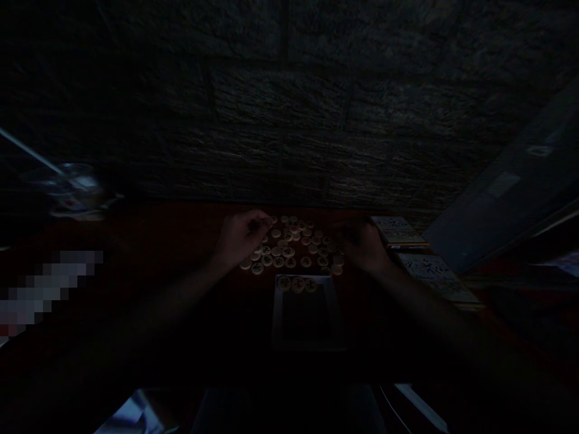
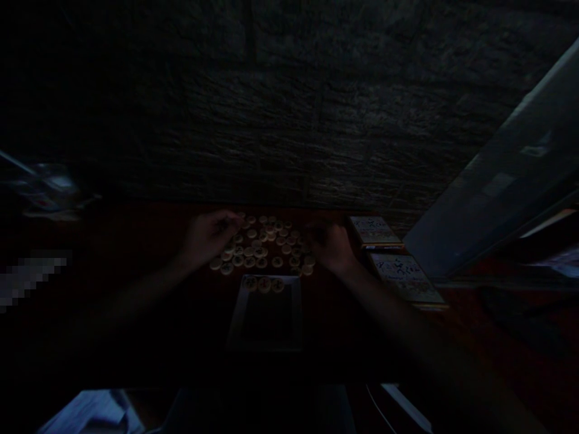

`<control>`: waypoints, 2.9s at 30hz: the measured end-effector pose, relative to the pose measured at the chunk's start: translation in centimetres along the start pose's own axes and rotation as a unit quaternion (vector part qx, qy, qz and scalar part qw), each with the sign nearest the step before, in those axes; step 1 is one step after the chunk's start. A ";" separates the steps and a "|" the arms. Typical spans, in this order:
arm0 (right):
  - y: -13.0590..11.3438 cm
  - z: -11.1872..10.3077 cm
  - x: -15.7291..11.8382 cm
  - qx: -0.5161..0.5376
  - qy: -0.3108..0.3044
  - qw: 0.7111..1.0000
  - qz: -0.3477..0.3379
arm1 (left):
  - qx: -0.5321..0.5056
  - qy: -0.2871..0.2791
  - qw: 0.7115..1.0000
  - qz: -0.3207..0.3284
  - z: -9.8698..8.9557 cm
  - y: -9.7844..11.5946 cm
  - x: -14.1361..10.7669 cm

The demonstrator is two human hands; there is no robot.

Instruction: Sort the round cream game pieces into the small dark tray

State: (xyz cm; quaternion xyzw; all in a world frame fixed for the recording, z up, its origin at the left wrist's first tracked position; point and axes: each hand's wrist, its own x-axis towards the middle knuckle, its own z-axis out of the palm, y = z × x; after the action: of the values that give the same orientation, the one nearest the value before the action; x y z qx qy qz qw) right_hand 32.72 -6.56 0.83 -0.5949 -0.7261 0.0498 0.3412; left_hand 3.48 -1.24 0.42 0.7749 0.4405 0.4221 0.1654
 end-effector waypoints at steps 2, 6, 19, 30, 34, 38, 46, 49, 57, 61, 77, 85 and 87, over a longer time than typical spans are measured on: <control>0.0 0.0 0.0 -0.002 -0.010 1.000 0.005 | 0.012 -0.008 1.000 0.005 -0.1 -0.2 0.1; -0.5 0.2 -0.4 0.015 -0.029 0.999 0.008 | 0.026 -0.022 0.999 0.013 -0.3 -0.6 0.3; -0.8 -0.5 -0.3 -0.037 -0.009 0.999 0.017 | 0.058 -0.045 0.997 0.017 0.4 -0.6 0.4; -1.1 -0.7 -0.4 -0.038 -0.028 0.998 0.029 | 0.089 -0.055 0.994 0.026 -0.1 -1.6 0.3; -1.2 -0.7 -0.4 -0.022 -0.030 0.998 0.046 | 0.078 -0.057 0.995 0.026 -0.2 -1.4 0.3; -1.3 -0.7 -0.3 -0.021 -0.035 0.998 0.047 | 0.066 -0.078 0.995 0.020 -0.3 -0.8 0.1; -1.6 -0.6 -0.5 0.009 -0.065 0.997 0.046 | 0.059 -0.079 0.995 0.027 -0.5 -1.0 0.1; -1.7 -0.5 -0.6 0.004 -0.077 0.996 0.052 | 0.057 -0.070 0.996 0.026 -0.6 -1.4 0.3; -1.2 -0.6 -0.5 0.015 -0.021 0.999 0.042 | 0.052 -0.025 0.998 0.007 -2.3 -3.0 1.7; -1.1 -0.5 -0.5 0.024 -0.034 0.999 0.032 | 0.030 -0.058 0.998 0.022 -2.7 -3.0 2.0; -1.1 -0.6 -0.8 0.038 -0.055 0.997 0.040 | 0.107 -0.286 0.935 0.179 -2.9 -0.9 1.0; -1.3 -0.2 -0.7 0.032 -0.063 0.995 0.071 | 0.002 -0.269 0.959 0.093 -1.7 -1.1 0.6; -1.2 -0.2 -0.7 0.032 -0.065 0.995 0.070 | -0.031 -0.221 0.971 0.080 -1.4 -1.2 0.6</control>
State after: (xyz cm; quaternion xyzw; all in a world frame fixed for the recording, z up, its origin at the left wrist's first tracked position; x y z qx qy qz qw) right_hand 31.83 -7.60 1.26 -0.6285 -0.7014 0.1353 0.3078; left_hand 1.87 -0.25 0.78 0.8763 0.3162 0.2654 0.2483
